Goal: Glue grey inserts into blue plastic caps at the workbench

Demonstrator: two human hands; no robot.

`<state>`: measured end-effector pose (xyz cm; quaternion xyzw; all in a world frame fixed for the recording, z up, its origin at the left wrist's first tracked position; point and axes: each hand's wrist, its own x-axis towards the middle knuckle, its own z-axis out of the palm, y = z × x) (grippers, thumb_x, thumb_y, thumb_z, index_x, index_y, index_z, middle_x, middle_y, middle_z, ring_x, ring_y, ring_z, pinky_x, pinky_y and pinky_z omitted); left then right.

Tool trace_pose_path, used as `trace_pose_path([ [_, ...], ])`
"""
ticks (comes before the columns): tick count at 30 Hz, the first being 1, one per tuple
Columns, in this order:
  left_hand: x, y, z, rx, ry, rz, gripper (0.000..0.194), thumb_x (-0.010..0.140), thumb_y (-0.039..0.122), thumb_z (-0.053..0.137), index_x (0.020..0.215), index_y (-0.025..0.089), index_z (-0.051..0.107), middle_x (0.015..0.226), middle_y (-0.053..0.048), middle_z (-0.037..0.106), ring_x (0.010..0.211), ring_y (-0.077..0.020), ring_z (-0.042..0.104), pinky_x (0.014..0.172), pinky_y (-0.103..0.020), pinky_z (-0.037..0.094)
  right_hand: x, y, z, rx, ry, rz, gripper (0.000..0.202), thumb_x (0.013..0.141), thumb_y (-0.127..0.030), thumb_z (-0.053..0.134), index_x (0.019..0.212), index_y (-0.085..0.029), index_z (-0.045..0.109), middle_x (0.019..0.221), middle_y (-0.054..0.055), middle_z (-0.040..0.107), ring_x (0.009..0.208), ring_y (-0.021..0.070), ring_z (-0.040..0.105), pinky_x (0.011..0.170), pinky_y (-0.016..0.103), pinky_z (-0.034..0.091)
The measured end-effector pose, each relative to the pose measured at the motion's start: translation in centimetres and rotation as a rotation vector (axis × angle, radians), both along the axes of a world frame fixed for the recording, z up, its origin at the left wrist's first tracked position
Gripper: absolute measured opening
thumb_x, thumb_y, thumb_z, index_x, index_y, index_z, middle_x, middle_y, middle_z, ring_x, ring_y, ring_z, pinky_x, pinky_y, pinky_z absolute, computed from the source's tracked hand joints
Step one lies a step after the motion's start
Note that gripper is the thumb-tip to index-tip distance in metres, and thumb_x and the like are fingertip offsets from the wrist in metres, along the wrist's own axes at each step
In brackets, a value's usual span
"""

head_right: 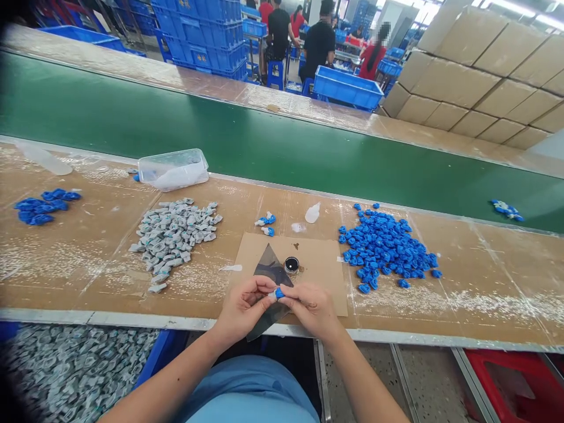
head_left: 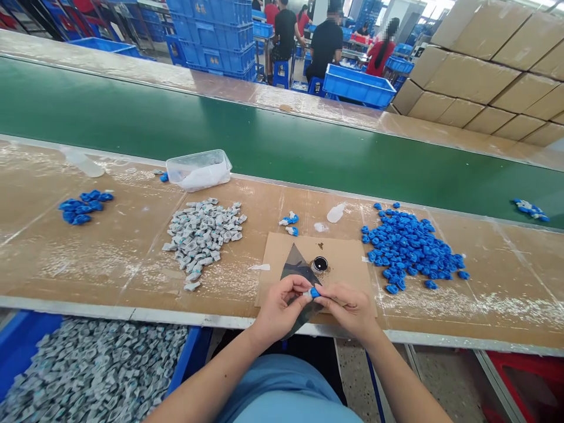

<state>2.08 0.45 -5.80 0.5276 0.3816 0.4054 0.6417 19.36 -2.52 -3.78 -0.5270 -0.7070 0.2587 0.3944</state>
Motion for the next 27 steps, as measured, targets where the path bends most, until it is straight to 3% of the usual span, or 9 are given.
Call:
trace_pose_path([
  [4,0.6,0.2,-0.4,-0.127,-0.048,-0.064,0.024,0.074,0.032,0.068,0.09,0.018,0.058,0.083,-0.005,0.069,0.081,-0.0166,0.066,0.077,-0.03,0.054,0.0,-0.3,-1.2,-0.028,0.05,-0.038,0.018,0.086,-0.031,0.06,0.099,-0.031,0.073,0.082,0.001,0.074,0.071,0.015,0.069,0.065,0.027,0.057],
  [7,0.4,1.5,-0.4,-0.135,-0.019,-0.1,0.028,0.072,0.032,0.068,0.094,0.018,0.058,0.082,-0.005,0.069,0.08,-0.017,0.066,0.075,-0.031,0.054,0.9,-0.5,-1.4,-0.017,0.0,-0.037,0.022,0.086,-0.031,0.06,0.104,-0.028,0.071,0.094,0.003,0.074,0.084,0.0169,0.069,0.075,0.03,0.056],
  [9,-0.1,3.1,-0.3,-0.075,0.063,-0.051,0.026,0.071,0.031,0.068,0.091,0.018,0.06,0.083,-0.004,0.068,0.079,-0.0168,0.066,0.073,-0.031,0.054,2.5,-0.8,-1.4,0.01,-0.082,-0.144,0.021,0.086,-0.03,0.058,0.103,-0.026,0.071,0.095,0.004,0.074,0.084,0.0174,0.068,0.077,0.031,0.055],
  [14,-1.1,8.6,0.2,0.104,0.285,0.126,0.02,0.067,0.025,0.065,0.085,0.018,0.061,0.079,-0.003,0.066,0.074,-0.0171,0.064,0.073,-0.033,0.054,9.0,-1.6,-1.8,0.114,-0.435,-0.625,0.021,0.085,-0.029,0.052,0.089,-0.021,0.071,0.086,0.009,0.073,0.08,0.0233,0.065,0.074,0.039,0.051],
  [18,-0.9,11.5,0.2,0.153,0.315,0.206,0.026,0.066,0.02,0.062,0.093,0.017,0.06,0.086,-0.005,0.068,0.079,-0.0179,0.066,0.08,-0.036,0.054,12.8,-1.3,-2.7,0.07,-0.671,-0.65,0.027,0.084,-0.023,0.045,0.089,-0.02,0.071,0.088,0.01,0.072,0.08,0.0246,0.063,0.074,0.04,0.049],
  [22,-1.4,10.8,-0.2,0.236,0.354,0.215,0.031,0.07,0.017,0.057,0.102,0.016,0.058,0.099,-0.008,0.066,0.088,-0.0198,0.066,0.083,-0.038,0.054,13.9,-0.4,-3.2,0.028,-0.721,-0.577,0.026,0.081,-0.026,0.047,0.084,-0.022,0.072,0.075,0.008,0.069,0.068,0.0225,0.061,0.065,0.036,0.048],
  [27,-4.0,6.3,-0.2,0.452,0.573,0.21,0.026,0.075,0.014,0.055,0.098,0.019,0.062,0.098,-0.008,0.066,0.089,-0.021,0.063,0.082,-0.037,0.052,15.2,0.5,-3.3,-0.056,-0.726,-0.459,0.024,0.073,-0.035,0.049,0.074,-0.021,0.069,0.063,0.009,0.064,0.058,0.0247,0.06,0.057,0.038,0.048],
])
